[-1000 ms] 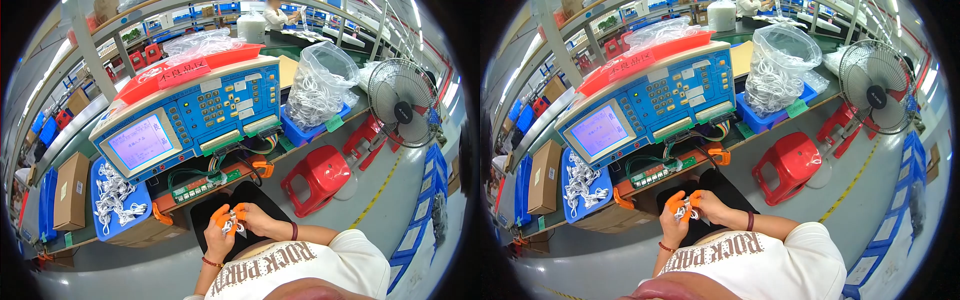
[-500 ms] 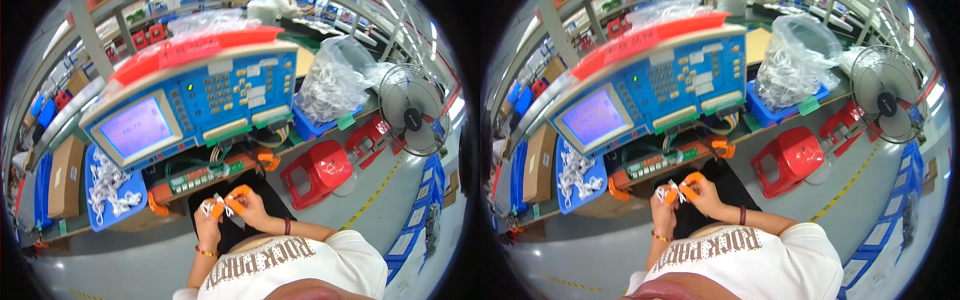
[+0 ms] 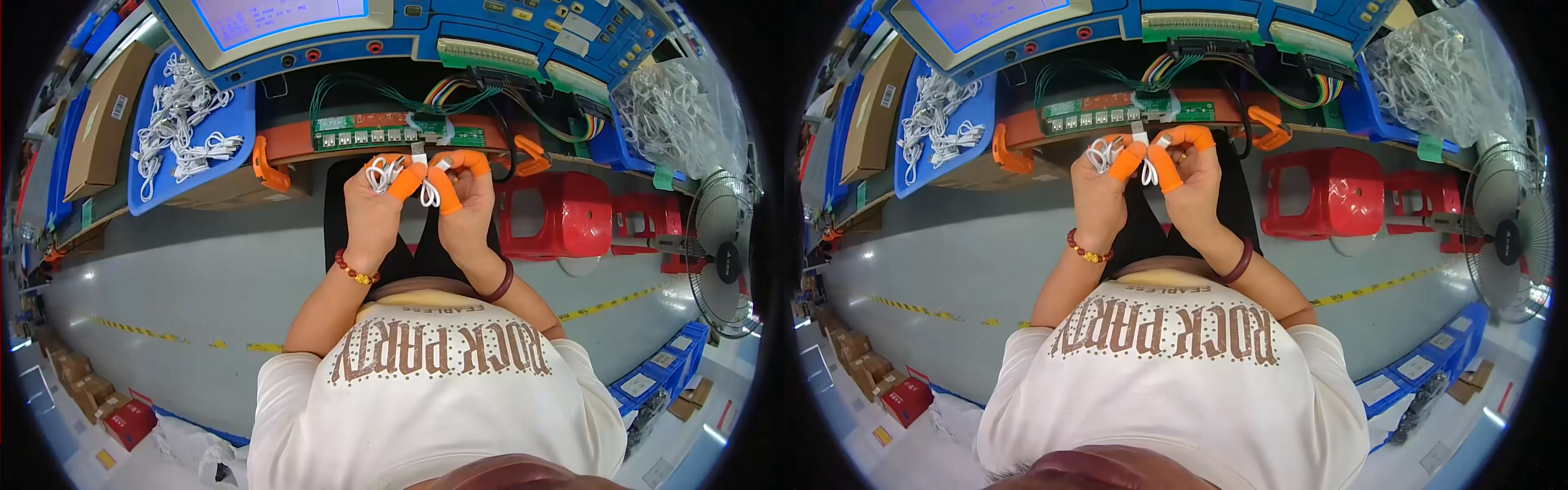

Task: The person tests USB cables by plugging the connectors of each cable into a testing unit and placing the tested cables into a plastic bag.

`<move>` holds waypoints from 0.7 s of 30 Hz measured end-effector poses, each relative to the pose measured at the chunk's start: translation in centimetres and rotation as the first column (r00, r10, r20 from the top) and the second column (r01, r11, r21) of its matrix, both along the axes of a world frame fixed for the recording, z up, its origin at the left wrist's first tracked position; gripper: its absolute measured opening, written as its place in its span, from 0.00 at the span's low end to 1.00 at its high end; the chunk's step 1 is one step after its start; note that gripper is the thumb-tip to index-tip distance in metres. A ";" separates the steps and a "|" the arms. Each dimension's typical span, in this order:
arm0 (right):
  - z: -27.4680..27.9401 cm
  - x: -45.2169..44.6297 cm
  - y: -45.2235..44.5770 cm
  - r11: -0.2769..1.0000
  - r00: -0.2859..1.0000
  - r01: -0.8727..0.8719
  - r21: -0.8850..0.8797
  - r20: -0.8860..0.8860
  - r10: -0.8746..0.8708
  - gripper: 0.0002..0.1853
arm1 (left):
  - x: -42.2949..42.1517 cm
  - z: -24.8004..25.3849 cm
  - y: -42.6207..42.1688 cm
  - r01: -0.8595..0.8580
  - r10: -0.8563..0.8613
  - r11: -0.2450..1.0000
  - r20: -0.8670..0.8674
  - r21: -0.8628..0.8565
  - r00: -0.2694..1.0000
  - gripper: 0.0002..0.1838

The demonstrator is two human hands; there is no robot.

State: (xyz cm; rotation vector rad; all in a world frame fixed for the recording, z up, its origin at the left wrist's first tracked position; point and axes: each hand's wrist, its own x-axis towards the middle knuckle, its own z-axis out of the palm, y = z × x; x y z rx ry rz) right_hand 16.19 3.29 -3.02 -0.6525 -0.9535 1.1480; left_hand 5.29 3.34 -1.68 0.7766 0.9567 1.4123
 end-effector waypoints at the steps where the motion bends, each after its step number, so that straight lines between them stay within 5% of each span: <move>1: -0.1 -0.2 0.1 1.000 1.000 -0.002 -0.005 -0.003 0.002 0.12 | 0.1 -0.1 0.1 -0.024 0.024 1.000 0.019 -0.001 1.000 0.05; 16: -0.3 -1.5 0.6 0.987 0.995 0.088 -0.135 -0.030 -0.093 0.11 | 0.5 0.9 1.0 -0.073 0.078 0.997 0.194 -0.028 0.978 0.04; 21: 1.1 -0.7 0.2 0.959 0.994 -0.047 -0.281 -0.112 0.016 0.05 | 0.6 0.6 0.8 -0.126 0.122 0.992 0.180 0.012 0.976 0.02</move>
